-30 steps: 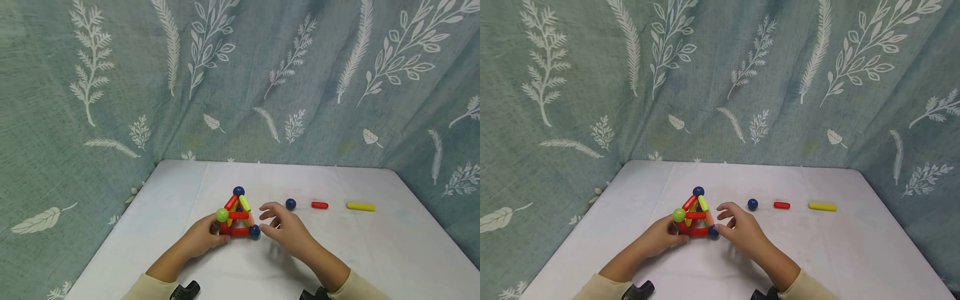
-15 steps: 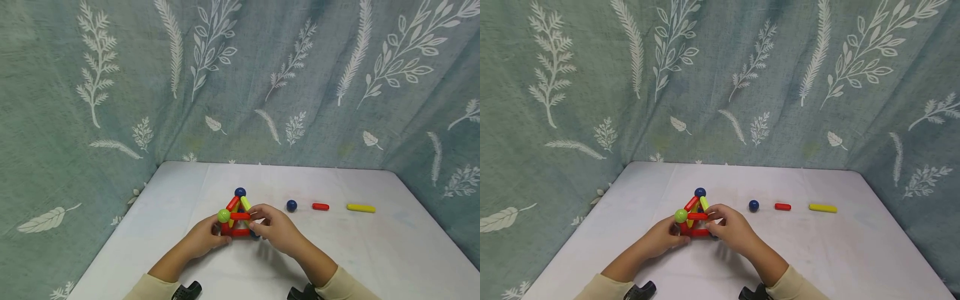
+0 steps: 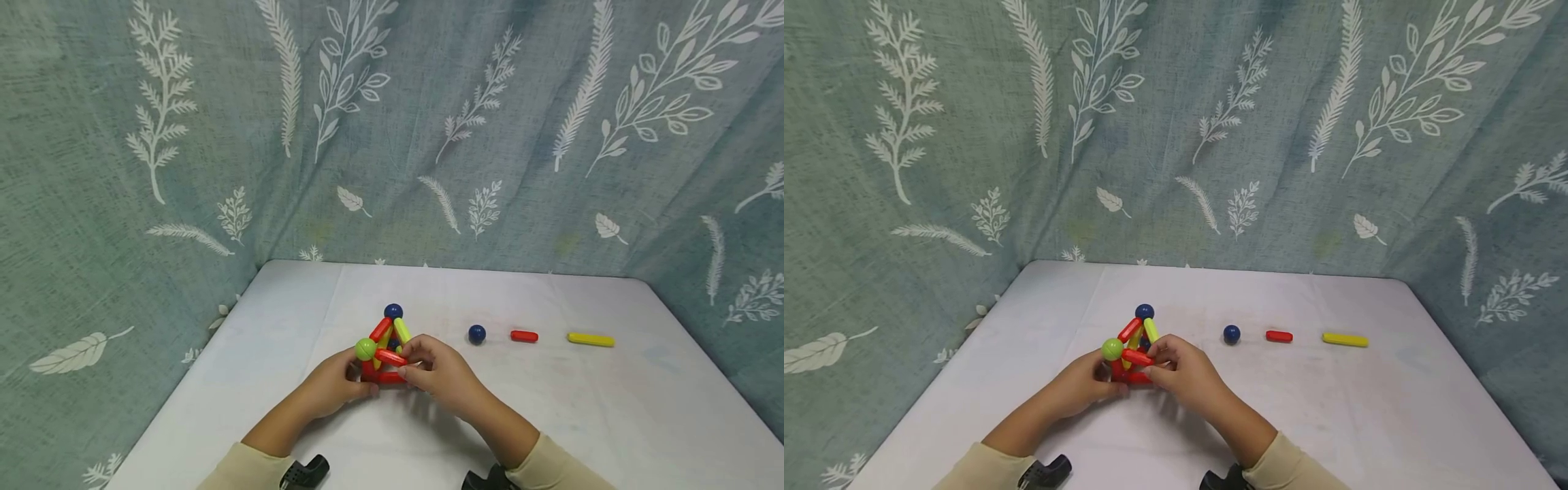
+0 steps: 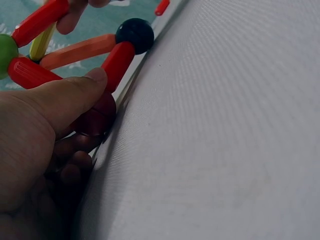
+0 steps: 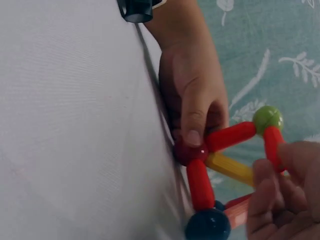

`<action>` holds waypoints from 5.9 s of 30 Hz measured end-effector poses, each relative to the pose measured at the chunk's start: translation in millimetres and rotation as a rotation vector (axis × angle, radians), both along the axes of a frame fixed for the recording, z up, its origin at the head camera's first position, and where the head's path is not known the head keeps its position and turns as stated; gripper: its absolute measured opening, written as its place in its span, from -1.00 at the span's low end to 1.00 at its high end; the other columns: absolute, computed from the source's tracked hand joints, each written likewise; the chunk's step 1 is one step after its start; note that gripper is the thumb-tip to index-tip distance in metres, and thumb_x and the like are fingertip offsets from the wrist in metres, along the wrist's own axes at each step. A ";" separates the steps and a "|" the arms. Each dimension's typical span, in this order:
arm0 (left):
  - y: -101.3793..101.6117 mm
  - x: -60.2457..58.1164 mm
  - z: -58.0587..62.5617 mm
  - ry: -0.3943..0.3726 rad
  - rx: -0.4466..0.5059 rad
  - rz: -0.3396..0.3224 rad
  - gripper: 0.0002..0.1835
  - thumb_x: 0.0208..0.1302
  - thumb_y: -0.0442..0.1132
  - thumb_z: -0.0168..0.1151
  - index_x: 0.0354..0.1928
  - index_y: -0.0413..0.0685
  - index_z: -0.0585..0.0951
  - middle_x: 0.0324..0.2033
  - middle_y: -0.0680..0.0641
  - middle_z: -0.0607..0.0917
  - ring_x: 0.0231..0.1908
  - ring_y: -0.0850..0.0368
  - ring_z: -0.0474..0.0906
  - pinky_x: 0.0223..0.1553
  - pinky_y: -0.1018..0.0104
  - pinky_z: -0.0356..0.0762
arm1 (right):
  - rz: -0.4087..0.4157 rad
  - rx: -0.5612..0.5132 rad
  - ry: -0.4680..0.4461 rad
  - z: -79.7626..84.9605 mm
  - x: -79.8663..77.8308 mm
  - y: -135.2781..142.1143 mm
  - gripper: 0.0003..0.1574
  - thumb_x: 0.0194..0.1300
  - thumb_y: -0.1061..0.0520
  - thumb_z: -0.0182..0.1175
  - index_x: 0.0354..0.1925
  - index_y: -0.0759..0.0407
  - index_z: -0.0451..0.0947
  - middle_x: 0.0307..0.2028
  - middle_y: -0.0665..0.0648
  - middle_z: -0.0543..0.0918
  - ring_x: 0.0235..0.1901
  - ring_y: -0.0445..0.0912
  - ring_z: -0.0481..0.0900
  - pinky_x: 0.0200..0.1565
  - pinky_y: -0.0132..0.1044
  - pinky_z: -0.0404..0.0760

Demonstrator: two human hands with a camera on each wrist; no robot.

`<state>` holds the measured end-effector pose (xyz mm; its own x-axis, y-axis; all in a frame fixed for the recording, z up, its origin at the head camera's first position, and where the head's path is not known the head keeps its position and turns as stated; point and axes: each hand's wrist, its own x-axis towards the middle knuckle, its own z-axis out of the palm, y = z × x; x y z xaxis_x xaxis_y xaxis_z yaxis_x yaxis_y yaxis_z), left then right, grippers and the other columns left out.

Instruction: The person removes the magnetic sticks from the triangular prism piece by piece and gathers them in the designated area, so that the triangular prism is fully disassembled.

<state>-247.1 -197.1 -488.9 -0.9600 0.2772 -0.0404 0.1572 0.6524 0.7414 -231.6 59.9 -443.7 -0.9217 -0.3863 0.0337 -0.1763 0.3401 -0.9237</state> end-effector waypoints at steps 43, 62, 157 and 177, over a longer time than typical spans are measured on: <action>0.1 -0.1 0.5 -0.007 0.011 -0.007 -0.38 0.11 -0.01 0.64 0.22 0.28 0.60 -0.31 0.07 0.61 -0.29 0.08 0.50 -0.28 0.20 0.49 | -0.040 0.046 0.012 -21.4 6.0 -11.6 -0.87 0.36 0.10 0.43 -0.12 -0.01 0.73 -0.38 0.06 0.73 -0.43 -0.12 0.61 -0.46 -0.40 0.54; 2.3 1.0 1.9 -0.020 -0.014 0.018 -0.39 0.09 0.04 0.65 0.19 0.26 0.60 -0.33 0.05 0.58 -0.28 0.08 0.47 -0.28 0.18 0.45 | -0.065 0.055 -0.003 -12.7 -4.4 14.7 -0.80 0.38 0.14 0.40 -0.05 -0.10 0.72 -0.11 -0.05 0.76 -0.20 -0.07 0.64 -0.23 -0.26 0.64; 6.4 1.7 1.7 -0.048 -0.027 0.050 -0.32 0.11 0.02 0.63 0.28 0.25 0.57 -0.28 0.04 0.60 -0.24 0.07 0.48 -0.27 0.21 0.49 | -0.559 0.542 -0.012 -37.7 -36.0 193.7 -0.64 0.50 0.19 0.22 0.21 0.15 0.53 0.15 0.33 0.62 -0.01 0.15 0.53 -0.02 0.04 0.62; 7.2 -1.3 1.8 -0.058 -0.024 0.048 -0.33 0.11 0.02 0.63 0.27 0.30 0.57 -0.30 0.03 0.58 -0.25 0.07 0.47 -0.27 0.18 0.46 | -0.574 0.399 -0.014 -24.5 -29.6 182.3 -0.38 0.43 0.03 0.30 0.35 0.17 0.42 0.31 0.36 0.50 0.04 0.19 0.53 -0.08 -0.06 0.69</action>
